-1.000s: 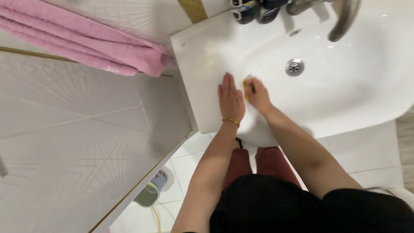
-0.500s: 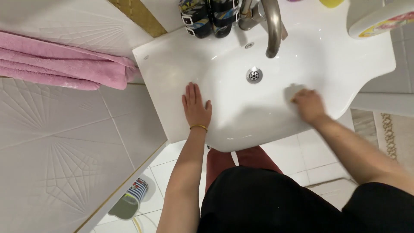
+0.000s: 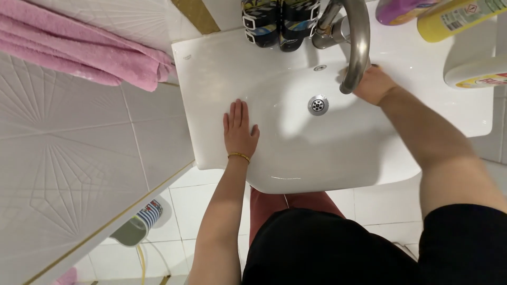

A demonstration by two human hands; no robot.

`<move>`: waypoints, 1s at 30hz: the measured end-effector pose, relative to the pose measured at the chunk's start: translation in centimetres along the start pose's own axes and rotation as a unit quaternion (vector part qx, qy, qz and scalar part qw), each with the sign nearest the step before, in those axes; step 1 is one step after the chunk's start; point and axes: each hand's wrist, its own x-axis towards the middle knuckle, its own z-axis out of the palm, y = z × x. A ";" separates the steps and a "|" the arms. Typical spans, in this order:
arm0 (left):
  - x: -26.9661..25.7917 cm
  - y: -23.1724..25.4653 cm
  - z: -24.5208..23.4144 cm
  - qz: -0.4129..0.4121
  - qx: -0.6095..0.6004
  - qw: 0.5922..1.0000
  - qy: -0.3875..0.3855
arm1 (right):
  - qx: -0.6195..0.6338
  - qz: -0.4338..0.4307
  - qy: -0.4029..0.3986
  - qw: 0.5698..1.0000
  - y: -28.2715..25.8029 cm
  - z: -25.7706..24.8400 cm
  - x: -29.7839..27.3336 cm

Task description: The person cleans a bathroom sink using a sponge and cleaning agents. They scrub the basin, faucet, and surrounding surfaces, rinse the sponge under running water, and finish by washing their hands.

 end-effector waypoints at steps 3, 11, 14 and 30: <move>0.0 -0.4 0.2 0.012 0.020 1.000 0.008 | 0.072 0.037 0.036 0.996 -1.8 4.2 0.4; 0.4 -0.4 0.3 0.006 0.031 0.999 -0.006 | -0.002 0.148 -0.015 0.989 -3.0 9.9 -12.2; -0.1 -0.3 0.2 0.007 0.018 1.000 -0.004 | 0.106 0.190 -0.064 0.974 -8.9 6.3 -16.7; -0.2 0.0 -1.9 0.055 -0.006 0.997 0.046 | 0.019 0.234 -0.016 0.972 -3.5 2.6 -15.9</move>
